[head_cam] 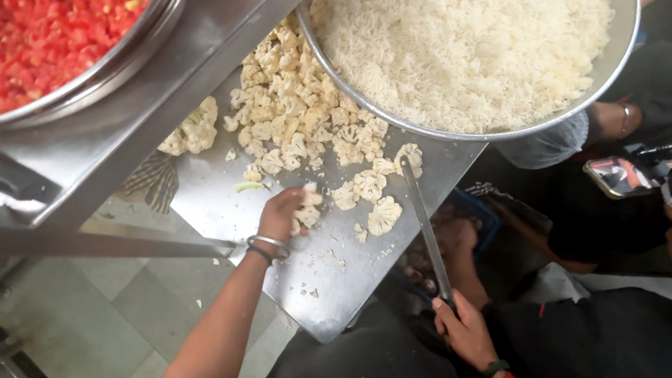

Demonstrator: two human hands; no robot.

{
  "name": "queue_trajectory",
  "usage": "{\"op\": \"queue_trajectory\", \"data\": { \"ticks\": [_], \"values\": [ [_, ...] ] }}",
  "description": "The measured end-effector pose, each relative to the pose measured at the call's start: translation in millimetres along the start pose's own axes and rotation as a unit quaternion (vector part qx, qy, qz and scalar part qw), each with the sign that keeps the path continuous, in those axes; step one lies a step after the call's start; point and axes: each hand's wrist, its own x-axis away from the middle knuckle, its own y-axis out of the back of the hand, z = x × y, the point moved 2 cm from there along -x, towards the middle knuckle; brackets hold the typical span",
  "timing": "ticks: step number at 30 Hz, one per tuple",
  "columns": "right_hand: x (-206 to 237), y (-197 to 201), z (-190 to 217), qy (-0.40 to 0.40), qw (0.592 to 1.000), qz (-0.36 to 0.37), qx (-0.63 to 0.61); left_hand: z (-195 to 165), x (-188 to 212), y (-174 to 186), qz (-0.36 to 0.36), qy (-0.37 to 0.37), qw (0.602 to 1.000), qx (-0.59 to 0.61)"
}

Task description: The person cuts cauliflower into florets on a stainless steel prep table, holding each piece with the left hand and slicing with a knife in the right hand, working through pieces one at a time and pushing cut florets aside. A coworker beside the table trims green vegetable stalks.

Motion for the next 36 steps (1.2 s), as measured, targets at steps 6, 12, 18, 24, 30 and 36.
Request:
{"op": "queue_trajectory", "data": {
  "ticks": [6, 12, 18, 24, 30, 36],
  "values": [
    [-4, -4, 7, 0.001, 1.000, -0.008, 0.013, -20, 17, 10, 0.041, 0.122, 0.969, 0.210],
    [-6, -13, 25, -0.072, 0.997, 0.010, -0.002, -52, 18, 6, -0.023, 0.119, 0.962, 0.245],
    [-15, -15, 26, -0.011, 0.999, 0.025, 0.027, -127, -84, 27, -0.084, -0.044, 0.990, 0.099],
    [-22, -4, 24, -0.003, 0.999, -0.037, -0.003, -98, -78, -31, -0.085, -0.120, 0.901, -0.408],
    [-16, 2, 21, 0.013, 0.998, -0.054, 0.037, -51, -22, -111, 0.044, -0.221, 0.853, -0.471],
    [-14, -3, 16, 0.033, 0.998, -0.037, 0.051, -97, 6, -91, -0.031, -0.425, 0.844, -0.325]
  ]
}}
